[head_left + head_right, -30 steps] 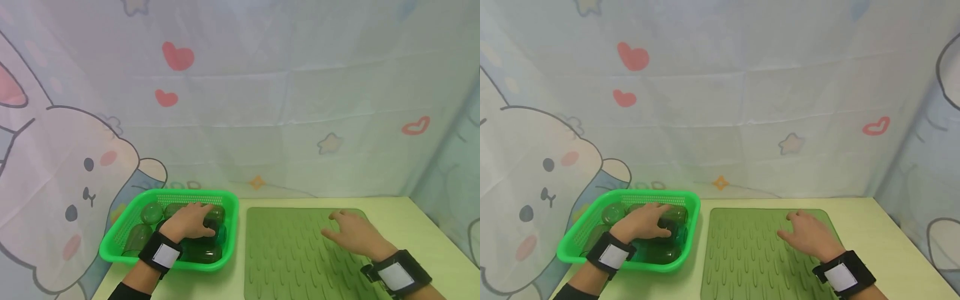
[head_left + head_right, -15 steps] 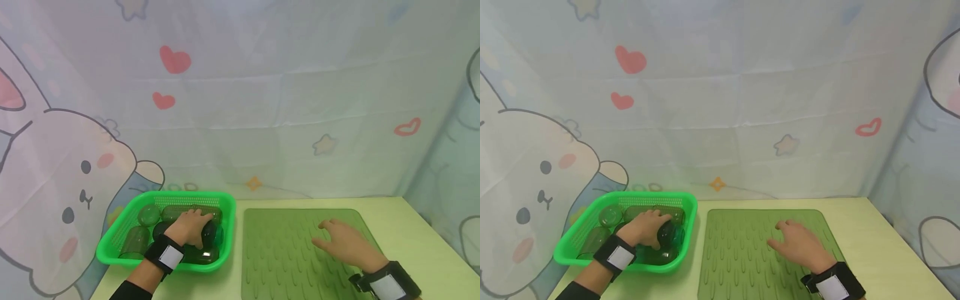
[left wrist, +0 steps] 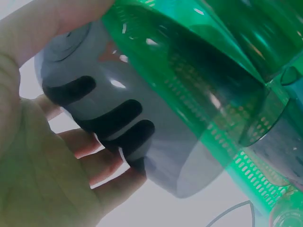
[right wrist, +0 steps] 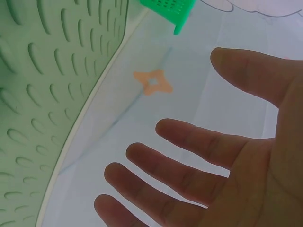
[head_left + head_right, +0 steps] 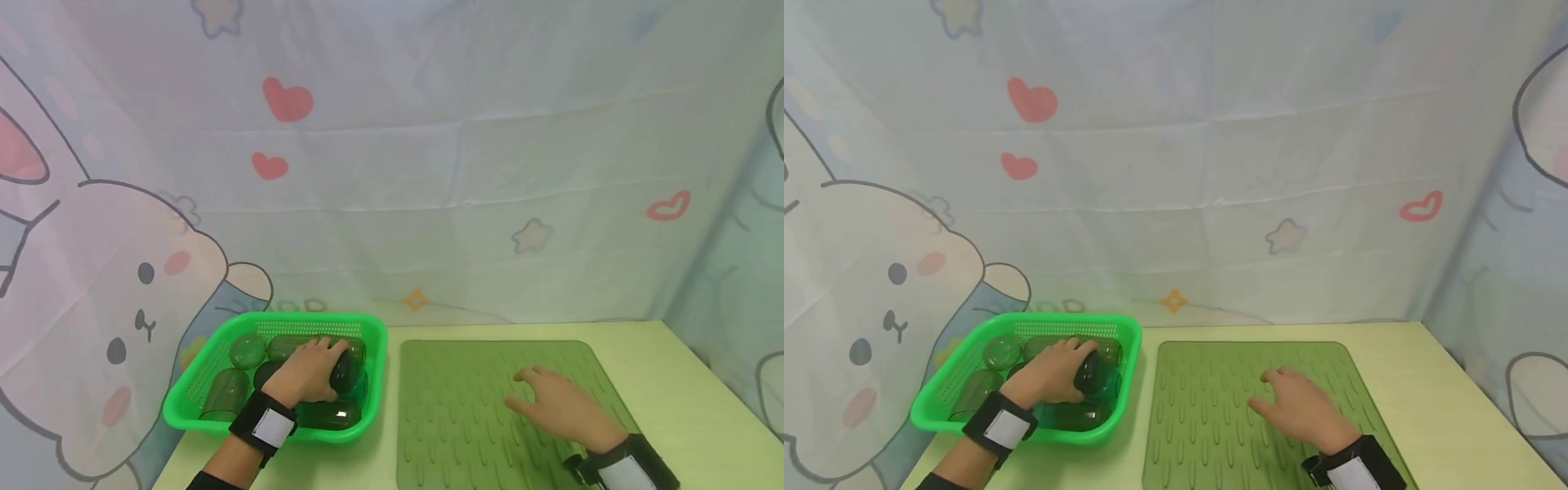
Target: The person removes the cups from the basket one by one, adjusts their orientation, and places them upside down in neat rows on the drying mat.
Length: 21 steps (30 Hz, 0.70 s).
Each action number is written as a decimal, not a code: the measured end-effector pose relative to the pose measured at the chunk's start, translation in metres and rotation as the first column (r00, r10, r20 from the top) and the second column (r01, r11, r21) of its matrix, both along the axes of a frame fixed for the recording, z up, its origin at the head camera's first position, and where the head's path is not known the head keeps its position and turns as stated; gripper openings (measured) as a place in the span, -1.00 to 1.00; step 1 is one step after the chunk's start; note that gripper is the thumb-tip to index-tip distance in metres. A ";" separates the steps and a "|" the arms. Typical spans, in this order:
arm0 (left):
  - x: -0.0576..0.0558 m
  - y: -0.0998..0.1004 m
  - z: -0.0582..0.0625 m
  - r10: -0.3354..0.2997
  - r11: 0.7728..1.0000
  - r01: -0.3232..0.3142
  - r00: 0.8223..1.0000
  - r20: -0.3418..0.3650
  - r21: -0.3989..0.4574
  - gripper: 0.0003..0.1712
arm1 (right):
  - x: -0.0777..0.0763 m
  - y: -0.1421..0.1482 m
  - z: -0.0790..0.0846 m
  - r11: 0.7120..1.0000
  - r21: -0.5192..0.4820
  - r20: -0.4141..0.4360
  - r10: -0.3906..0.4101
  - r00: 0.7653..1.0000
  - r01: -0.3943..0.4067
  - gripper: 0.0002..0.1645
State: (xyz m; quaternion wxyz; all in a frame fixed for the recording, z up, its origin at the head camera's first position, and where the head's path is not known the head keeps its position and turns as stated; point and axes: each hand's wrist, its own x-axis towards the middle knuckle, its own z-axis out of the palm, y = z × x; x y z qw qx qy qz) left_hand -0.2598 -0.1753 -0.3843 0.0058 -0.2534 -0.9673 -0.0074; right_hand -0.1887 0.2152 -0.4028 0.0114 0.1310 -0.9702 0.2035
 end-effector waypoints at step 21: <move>0.020 0.008 0.025 -0.027 0.931 0.120 0.964 -0.264 0.344 -0.06 | -0.003 -0.004 -0.001 0.996 -0.080 -0.011 0.037 0.999 -0.038 -0.37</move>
